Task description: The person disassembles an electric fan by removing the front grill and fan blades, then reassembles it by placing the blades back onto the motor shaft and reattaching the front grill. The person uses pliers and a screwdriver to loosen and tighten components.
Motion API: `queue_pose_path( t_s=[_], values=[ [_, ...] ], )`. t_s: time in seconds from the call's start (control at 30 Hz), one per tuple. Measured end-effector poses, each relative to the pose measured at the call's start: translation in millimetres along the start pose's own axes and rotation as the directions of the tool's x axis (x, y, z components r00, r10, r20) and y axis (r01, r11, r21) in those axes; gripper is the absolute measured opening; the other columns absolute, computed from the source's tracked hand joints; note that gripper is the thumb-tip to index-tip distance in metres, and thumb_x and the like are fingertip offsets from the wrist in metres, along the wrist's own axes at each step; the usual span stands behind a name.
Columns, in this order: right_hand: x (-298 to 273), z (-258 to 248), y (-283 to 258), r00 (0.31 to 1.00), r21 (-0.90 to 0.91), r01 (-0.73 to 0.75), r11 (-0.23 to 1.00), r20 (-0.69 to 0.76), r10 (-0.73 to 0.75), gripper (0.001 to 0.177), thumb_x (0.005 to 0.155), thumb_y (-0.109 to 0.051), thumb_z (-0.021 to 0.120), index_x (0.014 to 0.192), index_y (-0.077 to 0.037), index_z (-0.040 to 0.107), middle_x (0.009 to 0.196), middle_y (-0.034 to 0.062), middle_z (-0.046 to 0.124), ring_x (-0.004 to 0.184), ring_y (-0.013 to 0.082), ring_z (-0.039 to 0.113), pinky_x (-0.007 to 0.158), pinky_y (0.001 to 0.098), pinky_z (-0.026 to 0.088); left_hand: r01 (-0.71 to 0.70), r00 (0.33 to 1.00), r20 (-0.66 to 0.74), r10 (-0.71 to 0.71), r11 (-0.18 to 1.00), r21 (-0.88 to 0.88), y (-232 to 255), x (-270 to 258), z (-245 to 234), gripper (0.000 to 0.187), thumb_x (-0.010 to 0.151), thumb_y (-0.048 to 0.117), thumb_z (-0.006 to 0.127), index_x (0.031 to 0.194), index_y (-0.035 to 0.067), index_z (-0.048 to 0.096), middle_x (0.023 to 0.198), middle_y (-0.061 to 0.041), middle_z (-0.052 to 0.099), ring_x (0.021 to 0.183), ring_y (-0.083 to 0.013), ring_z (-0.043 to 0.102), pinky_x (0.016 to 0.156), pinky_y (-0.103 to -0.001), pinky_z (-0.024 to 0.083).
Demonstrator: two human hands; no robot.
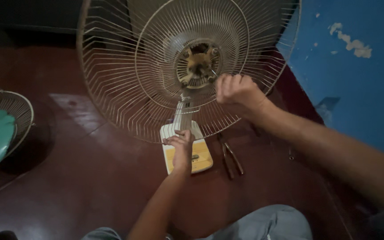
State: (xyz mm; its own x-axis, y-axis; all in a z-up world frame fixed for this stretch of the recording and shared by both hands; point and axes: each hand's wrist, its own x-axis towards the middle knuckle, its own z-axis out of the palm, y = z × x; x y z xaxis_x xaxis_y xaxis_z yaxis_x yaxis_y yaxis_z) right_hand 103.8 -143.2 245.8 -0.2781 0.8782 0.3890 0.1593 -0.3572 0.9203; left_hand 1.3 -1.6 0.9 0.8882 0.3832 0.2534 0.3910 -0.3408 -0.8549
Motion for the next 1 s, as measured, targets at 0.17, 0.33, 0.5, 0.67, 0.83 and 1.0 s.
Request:
queue_pose_path(
  t_s=[0.17,0.33,0.5,0.67,0.83,1.0],
  values=[
    [4.4,6.9,-0.3,1.0,0.057,0.005,0.998,0.001,-0.005,0.025,0.09,-0.019,0.053,0.084,0.0,0.068,0.061,0.0049,0.061,0.046,0.0086,0.052,0.038,0.025,0.038,-0.034,0.999,0.004,0.034,0.999,0.02,-3.8,-3.8,-5.5,0.065,0.082,0.008,0.075,0.135,-0.002,0.04,0.124,-0.021,0.05,0.094,-0.034,0.073,0.081,-0.047,0.063],
    [2.8,1.1,-7.9,0.97,0.331,-0.238,0.913,0.124,0.207,0.014,0.084,-0.011,0.056,0.072,-0.008,0.059,0.057,0.0064,0.062,0.047,0.0157,0.06,0.037,0.0322,0.044,0.002,1.0,-0.018,-0.003,0.999,-0.048,-0.7,-7.7,-4.0,0.06,0.084,0.011,0.076,0.133,0.0,0.043,0.123,-0.02,0.052,0.095,-0.0343,0.072,0.083,-0.049,0.063],
    [8.1,-6.6,-12.5,0.932,0.431,-0.363,0.826,0.166,0.323,0.008,0.082,-0.01,0.06,0.075,-0.008,0.06,0.061,0.0099,0.066,0.05,0.0209,0.066,0.041,0.036,0.049,0.115,0.989,-0.098,-0.113,0.993,0.019,2.9,-11.3,-0.9,0.06,0.08,0.005,0.079,0.129,0.001,0.046,0.123,-0.019,0.052,0.089,-0.0345,0.073,0.072,-0.043,0.063],
    [6.1,-6.1,-17.5,0.89,0.478,-0.454,0.752,0.269,0.367,0.006,0.084,-0.009,0.059,0.081,-0.005,0.062,0.059,0.0118,0.066,0.049,0.0225,0.067,0.043,0.0372,0.051,0.065,0.996,-0.064,-0.062,0.996,0.056,9.5,-6.6,2.0,0.059,0.082,0.005,0.074,0.133,-0.001,0.045,0.122,-0.019,0.051,0.087,-0.0351,0.073,0.072,-0.042,0.064],
    [4.8,-7.9,-12.2,0.905,0.341,-0.421,0.841,0.218,0.365,0.009,0.087,-0.013,0.06,0.079,-0.009,0.062,0.064,0.0086,0.066,0.053,0.0199,0.065,0.042,0.0363,0.049,0.023,1.0,0.005,-0.023,0.996,0.088,9.0,-0.3,3.2,0.046,0.089,0.011,0.068,0.13,-0.007,0.055,0.119,-0.018,0.048,0.089,-0.0391,0.071,0.077,-0.047,0.064],
    [3.1,14.7,16.4,0.972,0.058,-0.175,0.983,0.172,0.163,0.011,0.084,-0.017,0.059,0.077,-0.009,0.058,0.074,0.0061,0.06,0.063,0.0158,0.057,0.047,0.0286,0.043,-0.073,0.995,0.063,0.073,0.997,0.002,-2.5,8.0,0.7,0.062,0.085,0.024,0.076,0.131,-0.008,0.048,0.118,-0.018,0.047,0.082,-0.0355,0.071,0.07,-0.044,0.064]
  ],
)
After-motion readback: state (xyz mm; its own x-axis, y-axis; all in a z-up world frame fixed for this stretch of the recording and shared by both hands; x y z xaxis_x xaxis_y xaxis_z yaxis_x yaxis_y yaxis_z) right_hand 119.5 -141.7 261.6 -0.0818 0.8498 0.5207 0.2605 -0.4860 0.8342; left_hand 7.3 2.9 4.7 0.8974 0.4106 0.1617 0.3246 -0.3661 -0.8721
